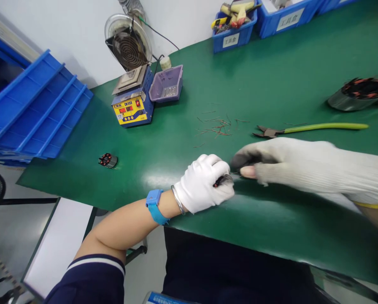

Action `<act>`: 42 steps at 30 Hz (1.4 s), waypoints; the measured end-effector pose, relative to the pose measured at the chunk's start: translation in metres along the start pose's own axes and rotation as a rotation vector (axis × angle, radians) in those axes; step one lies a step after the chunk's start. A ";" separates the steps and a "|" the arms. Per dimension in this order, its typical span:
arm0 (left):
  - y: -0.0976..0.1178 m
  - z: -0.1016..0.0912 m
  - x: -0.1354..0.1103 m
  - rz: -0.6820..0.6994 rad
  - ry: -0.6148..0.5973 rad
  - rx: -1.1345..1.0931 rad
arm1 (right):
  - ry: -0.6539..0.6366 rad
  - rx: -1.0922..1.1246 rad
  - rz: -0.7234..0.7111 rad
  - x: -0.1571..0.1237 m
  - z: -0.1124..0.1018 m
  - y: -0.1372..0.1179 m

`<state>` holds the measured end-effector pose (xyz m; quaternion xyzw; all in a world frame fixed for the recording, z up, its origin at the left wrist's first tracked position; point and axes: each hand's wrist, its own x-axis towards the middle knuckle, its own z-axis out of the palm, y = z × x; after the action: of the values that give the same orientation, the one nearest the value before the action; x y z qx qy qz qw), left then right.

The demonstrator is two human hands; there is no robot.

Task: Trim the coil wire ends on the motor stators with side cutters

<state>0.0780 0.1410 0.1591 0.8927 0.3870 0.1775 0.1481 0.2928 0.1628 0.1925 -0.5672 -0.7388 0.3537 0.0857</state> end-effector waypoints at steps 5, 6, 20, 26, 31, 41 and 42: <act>0.000 0.000 0.001 -0.006 -0.010 0.001 | -0.390 0.386 0.019 0.008 0.012 -0.016; 0.000 -0.001 0.001 -0.012 -0.023 0.004 | -0.416 0.473 0.036 0.008 0.013 -0.018; -0.003 -0.022 -0.002 -0.283 0.032 -0.617 | -0.112 0.158 0.072 -0.007 0.028 -0.016; -0.023 -0.039 0.005 -0.525 -0.281 -1.147 | 0.024 0.236 -0.027 -0.016 0.019 -0.012; -0.016 -0.037 0.003 -0.438 -0.340 -1.251 | -0.024 0.390 -0.035 -0.020 0.015 -0.010; 0.003 -0.046 -0.015 0.141 0.441 -0.447 | -0.019 0.768 -0.129 -0.032 0.011 -0.028; 0.003 -0.046 -0.013 -0.001 0.432 -0.562 | 0.000 0.686 -0.130 -0.032 0.011 -0.026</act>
<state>0.0512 0.1352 0.1988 0.7588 0.3460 0.4615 0.3026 0.2779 0.1260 0.2091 -0.4573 -0.6115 0.5751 0.2938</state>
